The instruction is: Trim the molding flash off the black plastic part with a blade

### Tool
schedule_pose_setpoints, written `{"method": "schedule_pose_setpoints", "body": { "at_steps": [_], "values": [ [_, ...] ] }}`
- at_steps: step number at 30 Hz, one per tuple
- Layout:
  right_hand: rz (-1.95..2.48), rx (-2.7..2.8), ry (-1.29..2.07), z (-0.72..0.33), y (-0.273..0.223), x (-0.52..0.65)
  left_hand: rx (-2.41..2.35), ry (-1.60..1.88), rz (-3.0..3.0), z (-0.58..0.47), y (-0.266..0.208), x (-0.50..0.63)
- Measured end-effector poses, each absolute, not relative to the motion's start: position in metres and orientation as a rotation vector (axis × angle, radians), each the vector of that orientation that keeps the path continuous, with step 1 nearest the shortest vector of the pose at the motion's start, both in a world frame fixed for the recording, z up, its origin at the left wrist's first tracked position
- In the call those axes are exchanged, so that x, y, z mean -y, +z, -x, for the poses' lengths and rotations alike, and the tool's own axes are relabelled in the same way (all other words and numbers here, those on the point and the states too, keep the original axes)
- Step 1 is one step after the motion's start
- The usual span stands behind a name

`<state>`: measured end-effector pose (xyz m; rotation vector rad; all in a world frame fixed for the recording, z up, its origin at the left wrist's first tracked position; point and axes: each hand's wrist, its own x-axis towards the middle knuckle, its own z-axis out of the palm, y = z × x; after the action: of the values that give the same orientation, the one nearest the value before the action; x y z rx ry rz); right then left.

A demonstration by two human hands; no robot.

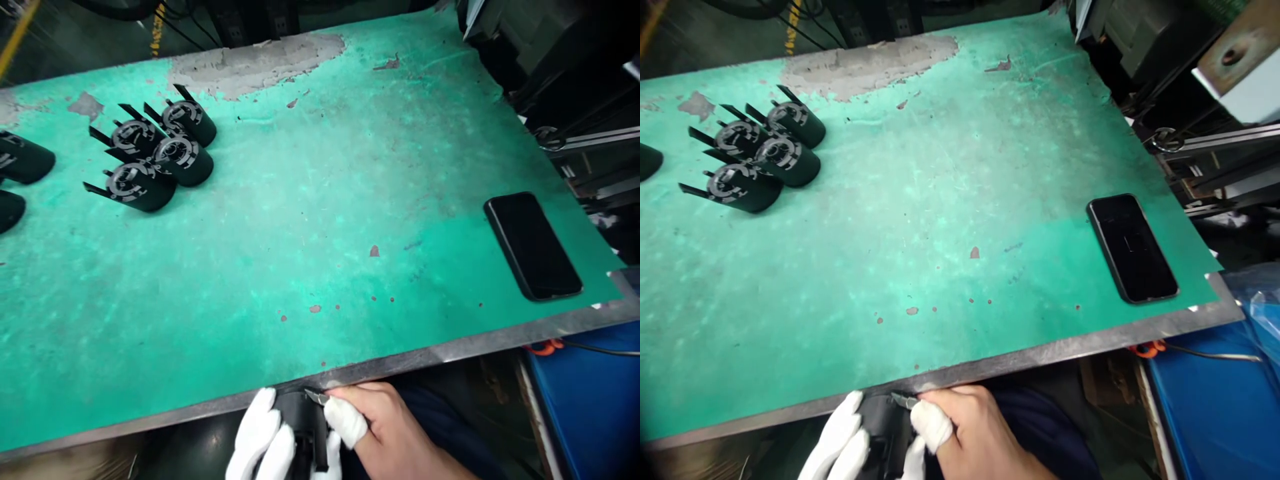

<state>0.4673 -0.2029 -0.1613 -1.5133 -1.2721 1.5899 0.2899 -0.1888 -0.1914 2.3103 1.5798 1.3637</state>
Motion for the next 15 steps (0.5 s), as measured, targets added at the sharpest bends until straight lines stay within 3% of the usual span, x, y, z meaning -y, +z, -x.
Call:
{"method": "schedule_pose_setpoints", "body": {
  "at_steps": [15],
  "values": [
    [1.359,1.168,1.732,-0.477,-0.168,0.197,-1.414,1.227,-2.412,-0.275,-0.194,0.195]
  ]
}}
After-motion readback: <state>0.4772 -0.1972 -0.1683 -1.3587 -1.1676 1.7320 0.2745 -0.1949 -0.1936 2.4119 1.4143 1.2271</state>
